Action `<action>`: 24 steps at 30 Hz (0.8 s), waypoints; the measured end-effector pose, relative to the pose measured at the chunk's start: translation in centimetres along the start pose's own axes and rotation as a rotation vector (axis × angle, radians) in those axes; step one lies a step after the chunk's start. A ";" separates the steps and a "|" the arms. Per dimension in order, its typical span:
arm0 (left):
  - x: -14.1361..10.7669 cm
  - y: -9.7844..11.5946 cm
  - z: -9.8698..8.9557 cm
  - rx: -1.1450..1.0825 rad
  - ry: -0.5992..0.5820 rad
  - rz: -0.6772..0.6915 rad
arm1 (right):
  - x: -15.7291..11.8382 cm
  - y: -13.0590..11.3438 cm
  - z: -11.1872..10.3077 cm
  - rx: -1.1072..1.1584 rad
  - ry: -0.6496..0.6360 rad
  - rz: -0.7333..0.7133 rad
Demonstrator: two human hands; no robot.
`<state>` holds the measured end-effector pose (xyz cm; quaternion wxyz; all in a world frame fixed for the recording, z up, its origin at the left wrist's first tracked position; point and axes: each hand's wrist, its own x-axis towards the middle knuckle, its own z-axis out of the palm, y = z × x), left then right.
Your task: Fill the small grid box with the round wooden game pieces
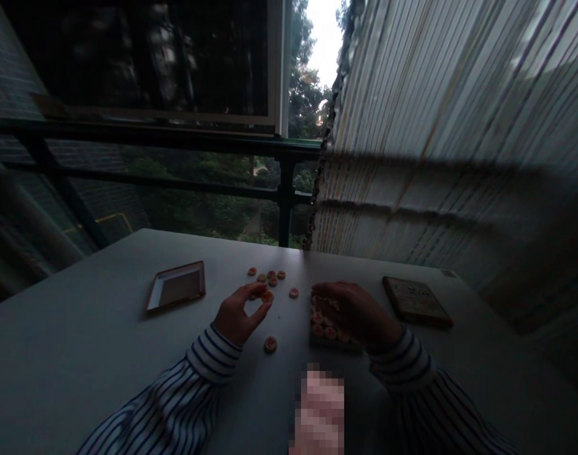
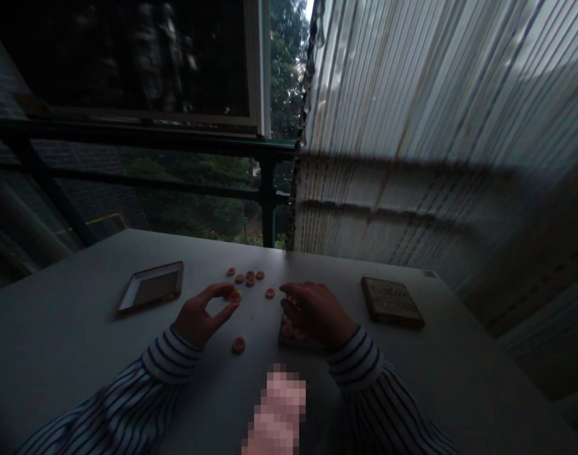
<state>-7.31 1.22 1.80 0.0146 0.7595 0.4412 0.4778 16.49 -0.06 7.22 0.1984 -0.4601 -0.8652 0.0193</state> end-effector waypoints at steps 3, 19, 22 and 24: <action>0.2 0.5 0.2 0.013 -0.011 0.008 | -0.1 0.2 -0.1 0.000 0.001 0.008; 1.9 3.4 2.6 -0.096 -0.057 0.039 | -0.5 1.1 -1.1 0.006 0.024 0.035; 2.1 3.7 3.1 -0.100 -0.057 0.032 | -0.5 1.1 -1.2 0.010 0.031 0.044; 2.3 3.8 3.5 -0.104 -0.058 0.034 | -0.5 1.0 -1.3 0.017 0.029 0.057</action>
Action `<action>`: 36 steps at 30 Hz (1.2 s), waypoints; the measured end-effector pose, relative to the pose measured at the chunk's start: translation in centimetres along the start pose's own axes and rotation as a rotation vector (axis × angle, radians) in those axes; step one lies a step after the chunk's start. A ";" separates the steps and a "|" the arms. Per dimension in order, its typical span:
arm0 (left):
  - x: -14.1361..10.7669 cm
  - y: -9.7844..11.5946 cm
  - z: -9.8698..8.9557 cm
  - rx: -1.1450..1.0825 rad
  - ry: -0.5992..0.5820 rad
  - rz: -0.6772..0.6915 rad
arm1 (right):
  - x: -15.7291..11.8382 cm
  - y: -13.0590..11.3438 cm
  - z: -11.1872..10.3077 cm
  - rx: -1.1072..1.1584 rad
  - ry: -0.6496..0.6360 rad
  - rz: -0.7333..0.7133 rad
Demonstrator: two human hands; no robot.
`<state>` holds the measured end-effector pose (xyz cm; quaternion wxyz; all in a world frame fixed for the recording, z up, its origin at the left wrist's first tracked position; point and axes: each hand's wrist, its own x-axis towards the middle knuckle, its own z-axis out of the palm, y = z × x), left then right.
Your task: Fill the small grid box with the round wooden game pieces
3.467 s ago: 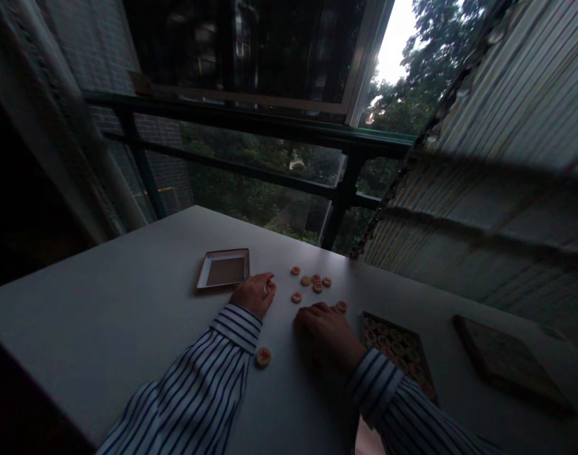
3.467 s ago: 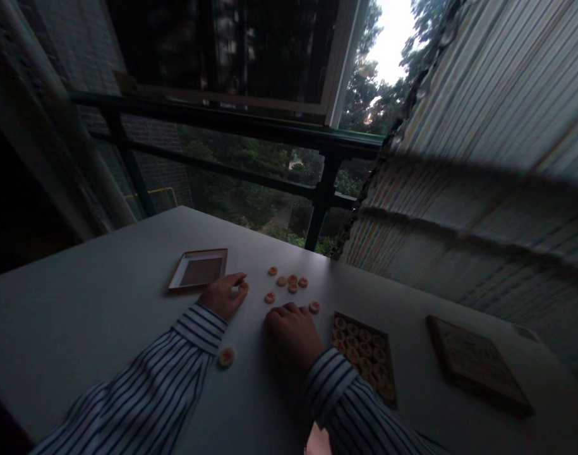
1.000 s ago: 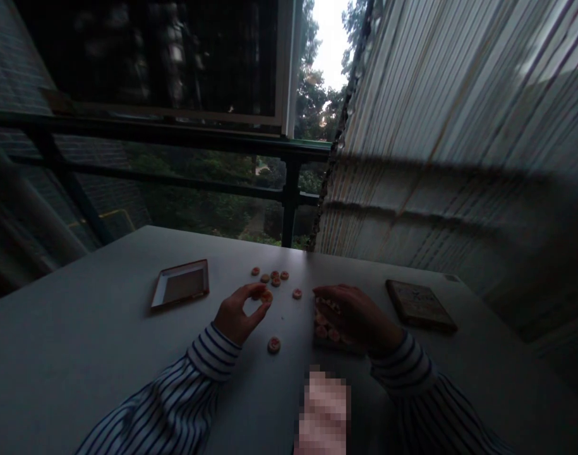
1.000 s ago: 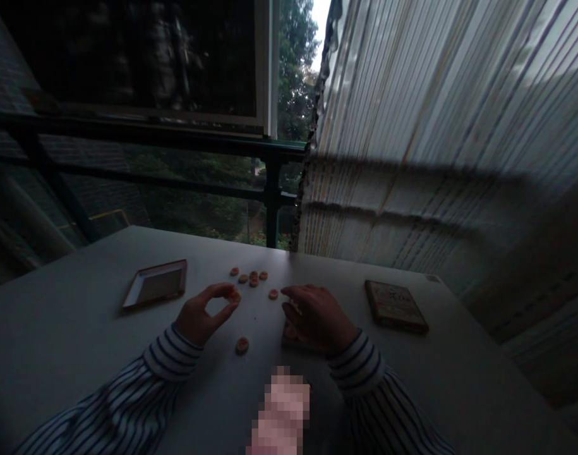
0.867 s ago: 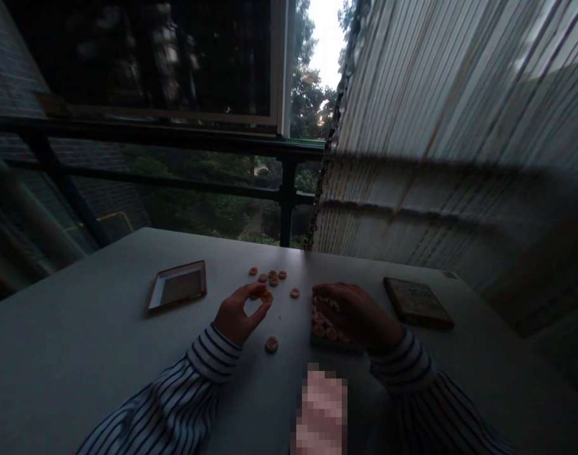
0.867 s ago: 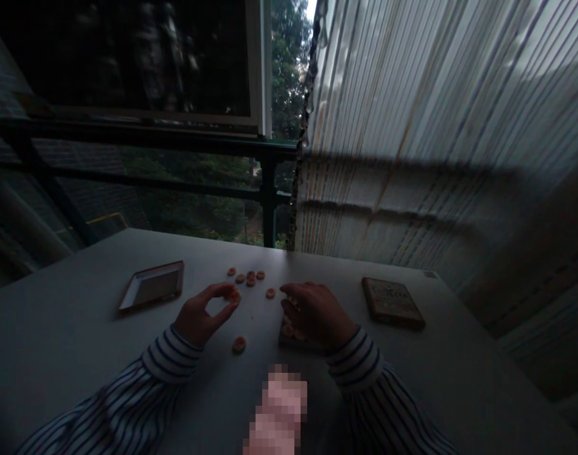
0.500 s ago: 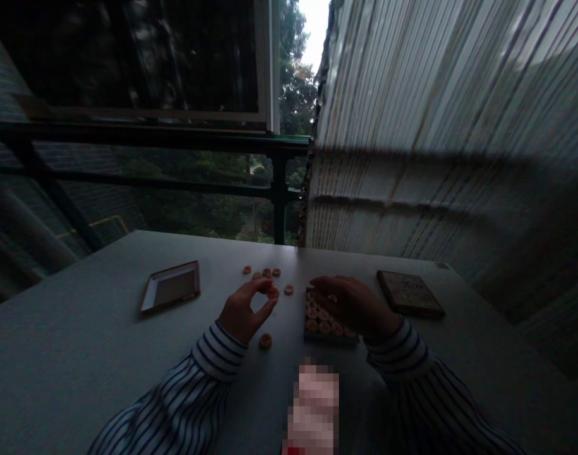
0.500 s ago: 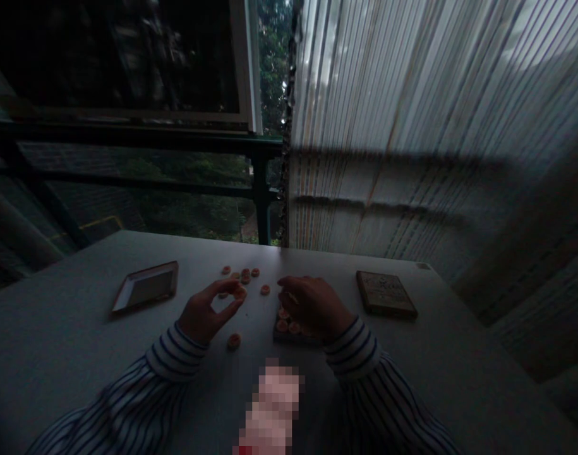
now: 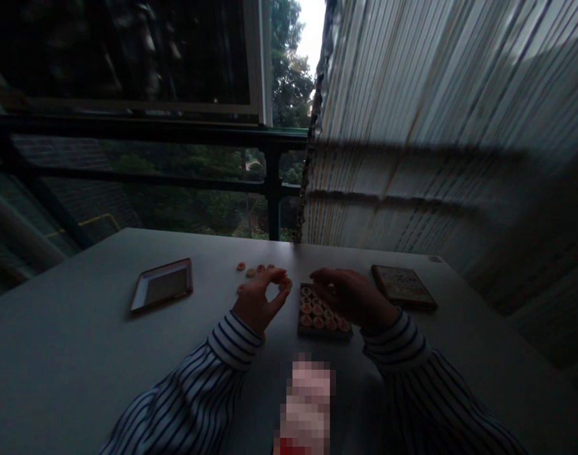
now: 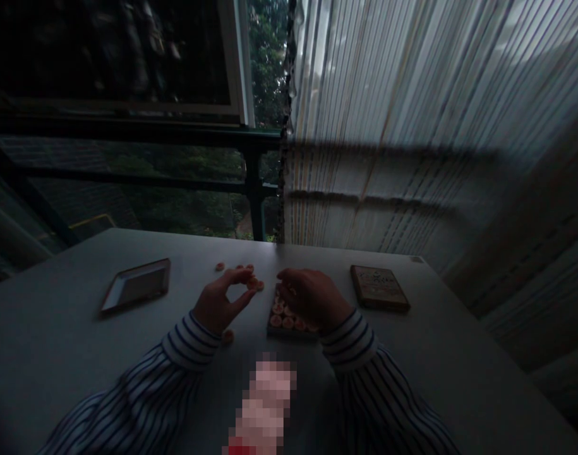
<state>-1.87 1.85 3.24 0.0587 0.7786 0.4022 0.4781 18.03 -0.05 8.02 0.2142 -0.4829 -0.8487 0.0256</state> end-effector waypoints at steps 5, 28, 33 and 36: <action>0.4 0.3 1.1 -0.001 -0.013 0.003 | 0.0 0.1 -0.4 0.003 -0.020 0.024; -2.3 0.1 3.9 -0.042 -0.035 0.089 | -0.8 1.6 -0.2 0.009 -0.091 0.059; -2.5 0.8 4.0 -0.031 -0.016 0.105 | -1.3 2.1 -0.1 0.045 -0.106 0.061; -2.7 1.1 4.0 -0.032 0.004 0.108 | -1.5 2.3 0.0 0.081 -0.110 0.056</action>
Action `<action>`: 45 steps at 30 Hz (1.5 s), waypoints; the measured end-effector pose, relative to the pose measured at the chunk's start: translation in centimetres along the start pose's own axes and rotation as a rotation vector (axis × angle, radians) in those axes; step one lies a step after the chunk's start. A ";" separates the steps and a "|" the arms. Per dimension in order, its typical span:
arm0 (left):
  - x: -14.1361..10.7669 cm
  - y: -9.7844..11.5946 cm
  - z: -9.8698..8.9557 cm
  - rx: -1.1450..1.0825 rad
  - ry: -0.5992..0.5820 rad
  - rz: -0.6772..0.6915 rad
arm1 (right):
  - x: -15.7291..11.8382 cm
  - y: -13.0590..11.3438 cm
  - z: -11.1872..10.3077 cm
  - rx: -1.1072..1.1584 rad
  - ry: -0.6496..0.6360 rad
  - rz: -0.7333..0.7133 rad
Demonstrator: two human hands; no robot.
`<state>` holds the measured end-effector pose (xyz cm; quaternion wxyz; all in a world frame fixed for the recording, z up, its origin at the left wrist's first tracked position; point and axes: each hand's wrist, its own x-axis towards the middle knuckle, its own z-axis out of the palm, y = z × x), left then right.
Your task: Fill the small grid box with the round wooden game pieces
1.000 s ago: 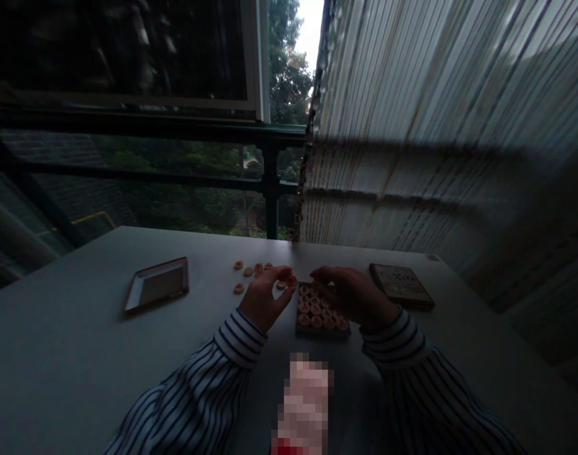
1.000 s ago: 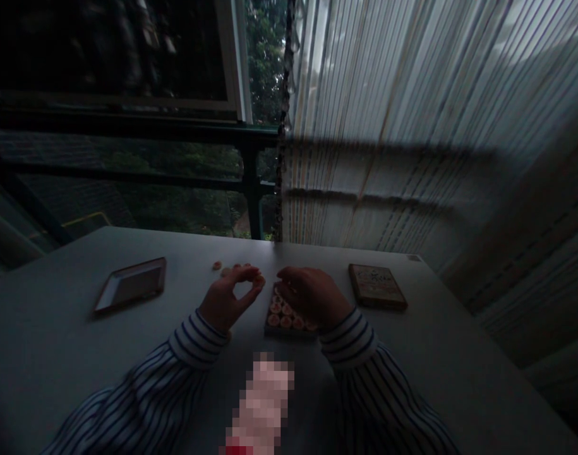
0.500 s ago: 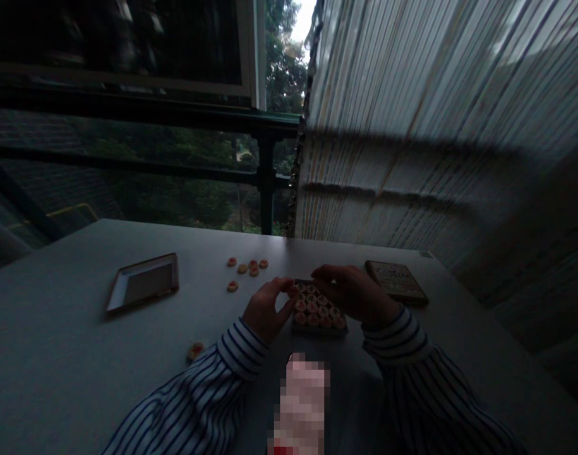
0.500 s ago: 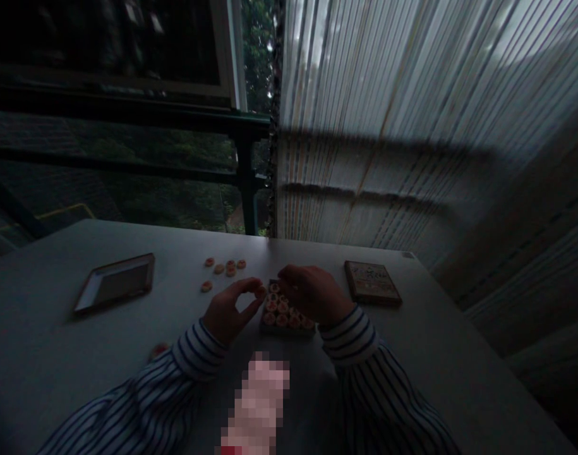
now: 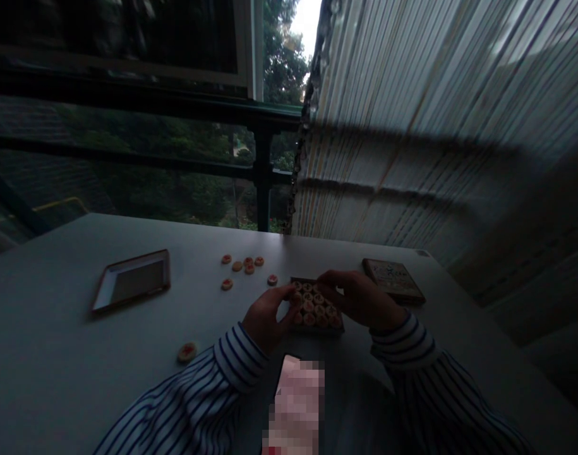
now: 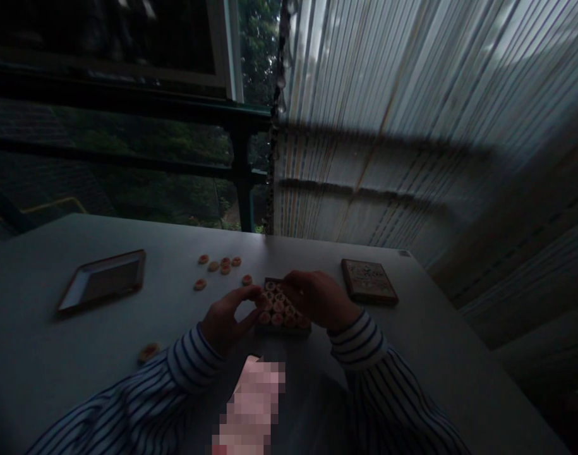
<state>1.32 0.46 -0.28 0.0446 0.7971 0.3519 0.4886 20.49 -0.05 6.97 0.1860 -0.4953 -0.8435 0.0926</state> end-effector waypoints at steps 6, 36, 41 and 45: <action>-0.6 -0.1 0.5 -0.018 -0.016 0.017 | 0.0 -0.1 0.5 0.049 -0.047 -0.007; -0.7 0.6 0.5 -0.273 -0.070 -0.240 | 0.3 -0.3 2.3 0.486 -0.147 0.012; -0.6 0.9 0.5 -0.479 -0.115 -0.486 | 0.2 -0.2 2.6 0.519 -0.108 0.000; -0.6 0.8 0.9 -0.646 -0.086 -0.633 | 0.2 -0.4 2.4 0.490 -0.092 -0.014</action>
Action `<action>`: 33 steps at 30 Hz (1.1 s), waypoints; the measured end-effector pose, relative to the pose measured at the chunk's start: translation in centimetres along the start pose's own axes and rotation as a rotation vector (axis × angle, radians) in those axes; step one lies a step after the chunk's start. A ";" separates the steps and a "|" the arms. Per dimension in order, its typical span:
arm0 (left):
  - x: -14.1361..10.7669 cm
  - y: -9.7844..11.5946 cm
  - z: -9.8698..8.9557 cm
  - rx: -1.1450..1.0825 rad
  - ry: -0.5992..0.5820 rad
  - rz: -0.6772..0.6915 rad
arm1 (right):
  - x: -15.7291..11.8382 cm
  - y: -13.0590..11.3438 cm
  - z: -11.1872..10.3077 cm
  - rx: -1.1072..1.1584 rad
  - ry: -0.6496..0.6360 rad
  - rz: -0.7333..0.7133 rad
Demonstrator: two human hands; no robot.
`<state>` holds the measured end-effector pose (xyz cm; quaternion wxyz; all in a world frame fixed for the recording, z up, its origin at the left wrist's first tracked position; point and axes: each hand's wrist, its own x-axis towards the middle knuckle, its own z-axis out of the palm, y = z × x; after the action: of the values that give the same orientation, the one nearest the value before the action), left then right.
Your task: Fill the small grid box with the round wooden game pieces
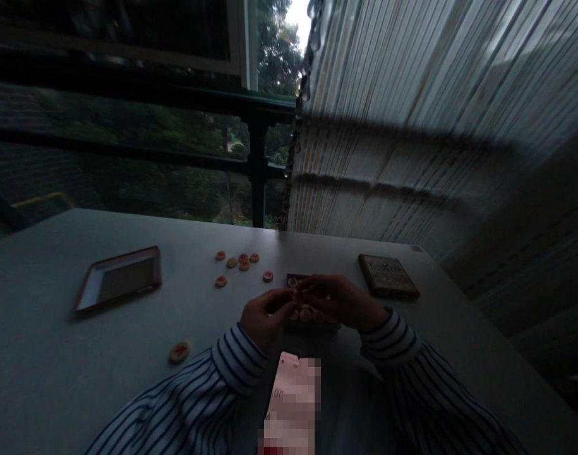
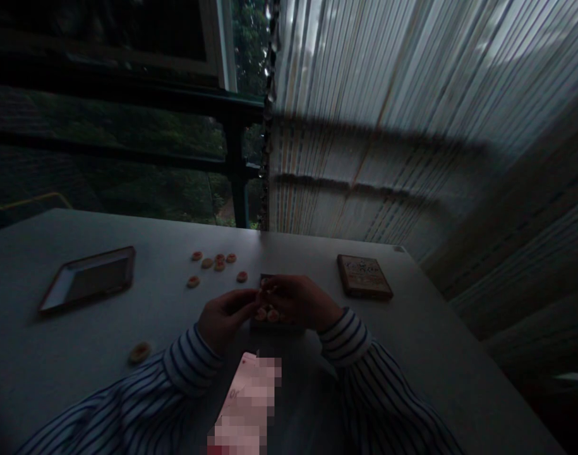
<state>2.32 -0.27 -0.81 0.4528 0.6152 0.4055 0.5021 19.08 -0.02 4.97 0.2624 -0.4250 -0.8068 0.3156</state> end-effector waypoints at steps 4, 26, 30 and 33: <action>0.2 0.0 -0.1 -0.052 0.016 -0.018 | -0.1 -0.5 -0.1 -0.040 -0.038 -0.028; 0.1 -0.8 -0.4 0.504 0.054 0.342 | -0.4 0.3 -0.9 -0.375 0.010 -0.029; 0.2 -1.4 -0.5 0.567 0.036 0.417 | -0.5 0.5 -1.6 -0.462 0.012 0.020; 0.1 -1.8 -0.5 0.579 -0.004 0.435 | -0.6 0.6 -2.0 -0.527 -0.007 0.043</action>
<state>1.76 0.42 -2.45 0.1430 0.7908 0.3897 0.4499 21.12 0.32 5.76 0.1331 -0.4947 -0.8528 0.1015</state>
